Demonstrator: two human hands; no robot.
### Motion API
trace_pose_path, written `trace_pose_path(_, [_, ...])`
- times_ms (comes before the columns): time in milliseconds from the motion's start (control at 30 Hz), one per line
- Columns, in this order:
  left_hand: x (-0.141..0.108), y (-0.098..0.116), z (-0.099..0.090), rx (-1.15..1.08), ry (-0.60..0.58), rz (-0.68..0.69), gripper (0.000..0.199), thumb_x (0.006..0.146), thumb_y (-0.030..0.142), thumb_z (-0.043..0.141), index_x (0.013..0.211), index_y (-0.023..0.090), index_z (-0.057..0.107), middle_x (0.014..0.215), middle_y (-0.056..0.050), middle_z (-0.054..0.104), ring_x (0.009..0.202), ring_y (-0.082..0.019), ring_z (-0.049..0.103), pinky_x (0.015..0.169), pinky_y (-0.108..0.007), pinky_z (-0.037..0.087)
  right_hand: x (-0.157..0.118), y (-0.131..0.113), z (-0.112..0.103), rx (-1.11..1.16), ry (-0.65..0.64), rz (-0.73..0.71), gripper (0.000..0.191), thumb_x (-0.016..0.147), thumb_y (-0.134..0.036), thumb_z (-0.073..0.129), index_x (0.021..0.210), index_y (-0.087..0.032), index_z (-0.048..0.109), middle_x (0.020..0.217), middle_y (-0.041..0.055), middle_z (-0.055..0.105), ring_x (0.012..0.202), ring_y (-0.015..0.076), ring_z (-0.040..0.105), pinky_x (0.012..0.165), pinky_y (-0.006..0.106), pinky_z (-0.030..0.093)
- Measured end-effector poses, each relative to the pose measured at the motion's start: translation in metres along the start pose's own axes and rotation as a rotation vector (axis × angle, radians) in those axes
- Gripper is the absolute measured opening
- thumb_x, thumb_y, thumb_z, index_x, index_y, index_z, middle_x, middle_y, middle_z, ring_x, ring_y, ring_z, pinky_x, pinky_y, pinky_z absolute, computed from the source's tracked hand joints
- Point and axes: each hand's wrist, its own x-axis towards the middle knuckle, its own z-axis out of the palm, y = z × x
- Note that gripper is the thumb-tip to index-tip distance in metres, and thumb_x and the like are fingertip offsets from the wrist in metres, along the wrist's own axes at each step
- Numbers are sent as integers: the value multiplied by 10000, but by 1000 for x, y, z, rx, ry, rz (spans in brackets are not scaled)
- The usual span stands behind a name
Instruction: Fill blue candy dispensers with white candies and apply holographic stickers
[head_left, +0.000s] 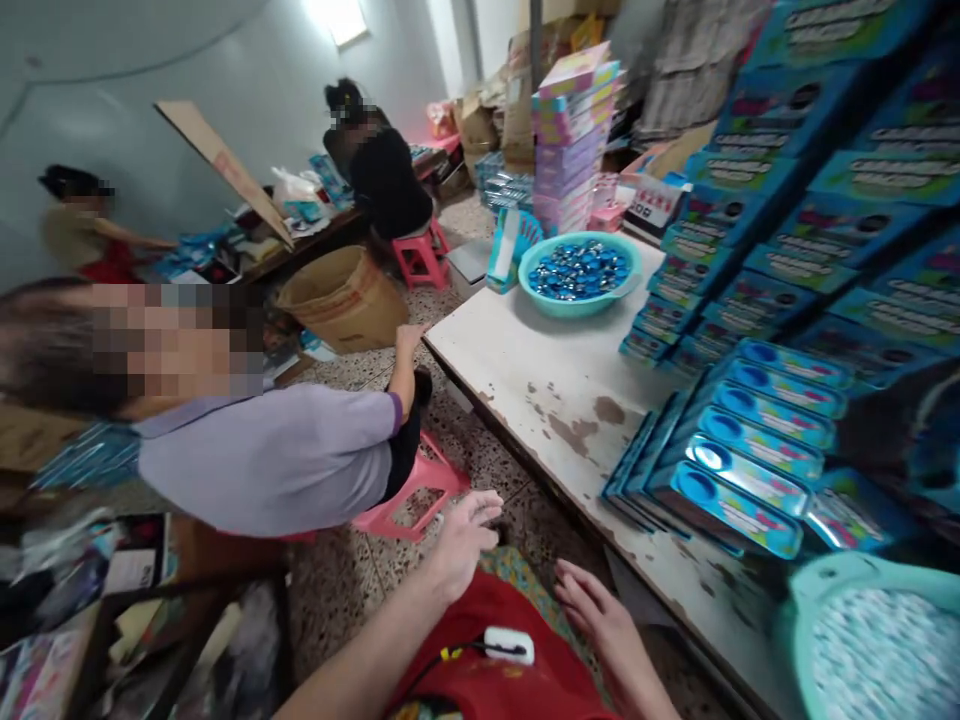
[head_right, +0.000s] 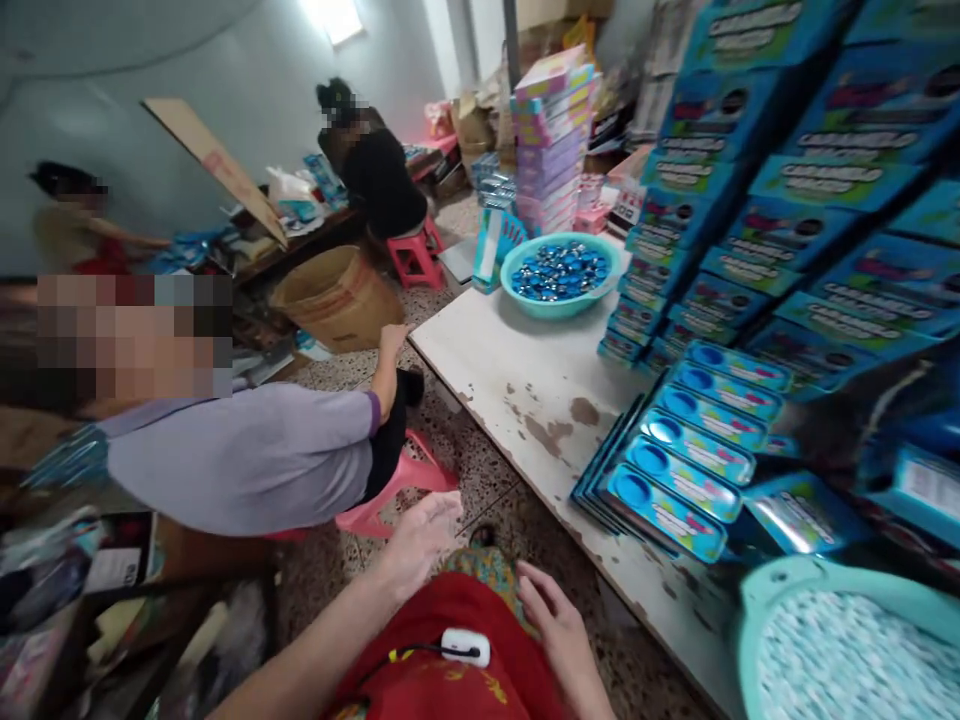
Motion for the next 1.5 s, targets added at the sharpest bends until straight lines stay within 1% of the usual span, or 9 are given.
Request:
trace_pose_path(167, [-23,-5,-15,-77,-170,-15,357,507,42,665,846,156,651,1319,-108,459,1141,-250,457,811,-280,384,-7,-12,74,7,-262,-147,511,688,-530,732,1089,-215,700,1083,93,689,915,243,658,828,352,514])
trace_pose_path(300, [-35,-3,-70,-359,-160,-28,437,545,108,723,964,194,631,1209,-95,483,1161,-239,427,820,-287,398,-5,10,137,-95,-277,-232,446,697,-521,726,981,-178,745,819,67,709,709,187,630,678,286,520])
trace_pose_path(467, [-60,18,-210,-551,-9,5,391,577,136,744,943,174,612,1181,-92,465,1080,-234,469,811,-338,436,-8,65,253,-306,-328,-247,508,694,-569,701,1036,-196,736,974,97,720,827,242,654,752,334,541])
trace_pose_path(700, [-127,65,-427,-702,54,82,317,713,271,689,1002,205,576,1139,-89,564,1002,-254,584,729,-356,485,-24,124,457,-417,-772,-131,436,696,-535,721,967,-195,756,1000,120,714,873,251,655,821,385,519])
trace_pose_path(800, [-146,69,-489,-731,55,141,314,740,349,677,1005,203,592,1071,-100,622,976,-245,615,780,-333,476,-36,136,534,-454,-962,-86,353,687,-508,740,844,-194,775,832,82,698,704,180,618,685,312,508])
trace_pose_path(967, [-166,67,-562,-747,393,166,392,696,401,686,1034,220,604,1041,-76,650,679,-173,618,477,-231,391,-43,172,634,-629,-1107,-147,442,713,-607,661,759,-178,759,700,33,629,598,122,553,608,254,449])
trace_pose_path(1100, [-175,69,-631,-869,629,157,489,612,399,726,1053,210,631,1209,-104,613,912,-249,646,596,-276,489,-36,207,702,-739,-1194,-50,522,757,-648,575,778,-158,753,678,36,642,597,124,580,624,249,455])
trace_pose_path(1333, [-121,119,-817,-948,459,219,396,629,415,664,969,213,677,1174,-120,641,1198,-326,524,956,-455,449,17,251,876,-589,-994,18,407,656,-531,724,823,-161,755,556,15,636,496,117,532,532,232,443])
trace_pose_path(1500, [-95,211,-896,-881,408,297,376,778,447,509,1082,260,629,1286,-83,579,1207,-289,522,930,-443,476,44,244,994,-371,-738,-175,510,620,-611,727,839,-151,747,631,27,658,509,112,522,511,232,438])
